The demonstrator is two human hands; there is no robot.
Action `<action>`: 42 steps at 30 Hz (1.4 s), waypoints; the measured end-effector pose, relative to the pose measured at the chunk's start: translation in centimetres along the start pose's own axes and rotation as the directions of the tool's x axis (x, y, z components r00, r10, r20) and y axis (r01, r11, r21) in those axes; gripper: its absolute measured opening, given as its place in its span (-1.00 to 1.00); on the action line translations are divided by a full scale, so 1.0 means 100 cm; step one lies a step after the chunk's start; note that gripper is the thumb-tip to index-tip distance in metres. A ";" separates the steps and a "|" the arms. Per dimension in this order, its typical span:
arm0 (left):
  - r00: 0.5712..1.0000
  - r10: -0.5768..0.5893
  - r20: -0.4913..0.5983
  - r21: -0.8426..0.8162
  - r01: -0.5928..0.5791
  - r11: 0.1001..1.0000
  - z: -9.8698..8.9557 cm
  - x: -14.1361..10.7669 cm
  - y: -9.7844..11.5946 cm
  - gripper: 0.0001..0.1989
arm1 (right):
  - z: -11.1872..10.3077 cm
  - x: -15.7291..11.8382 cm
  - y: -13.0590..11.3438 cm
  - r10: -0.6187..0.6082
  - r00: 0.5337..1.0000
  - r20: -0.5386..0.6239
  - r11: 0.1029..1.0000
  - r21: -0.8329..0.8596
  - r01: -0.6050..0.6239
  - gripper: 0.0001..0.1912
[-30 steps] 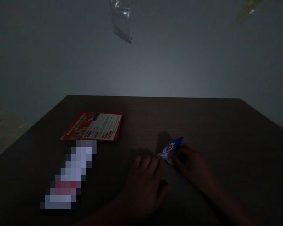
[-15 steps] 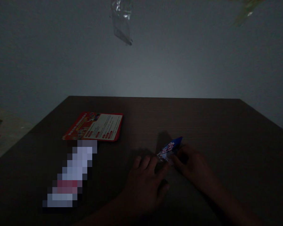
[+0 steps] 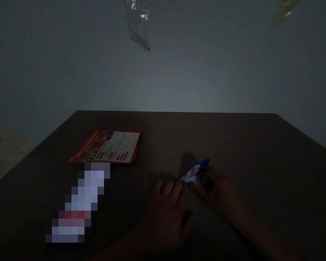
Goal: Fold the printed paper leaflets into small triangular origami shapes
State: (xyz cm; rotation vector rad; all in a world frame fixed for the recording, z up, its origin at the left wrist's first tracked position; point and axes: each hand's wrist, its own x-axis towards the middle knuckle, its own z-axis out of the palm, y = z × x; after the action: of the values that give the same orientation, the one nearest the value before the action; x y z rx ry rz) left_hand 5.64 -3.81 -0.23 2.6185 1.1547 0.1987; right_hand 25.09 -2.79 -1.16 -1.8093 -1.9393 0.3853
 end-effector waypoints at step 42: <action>0.999 0.039 -0.010 -0.040 -0.040 0.998 -0.009 0.005 -0.003 -0.50 | -0.030 0.002 0.035 0.101 0.994 0.045 0.923 0.370 -0.110 -0.55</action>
State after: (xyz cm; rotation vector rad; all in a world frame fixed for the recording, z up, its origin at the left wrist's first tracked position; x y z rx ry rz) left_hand 5.59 -3.08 0.55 2.6097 1.0910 0.2389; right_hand 29.61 -2.56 -0.29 -1.6644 -1.6503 0.7606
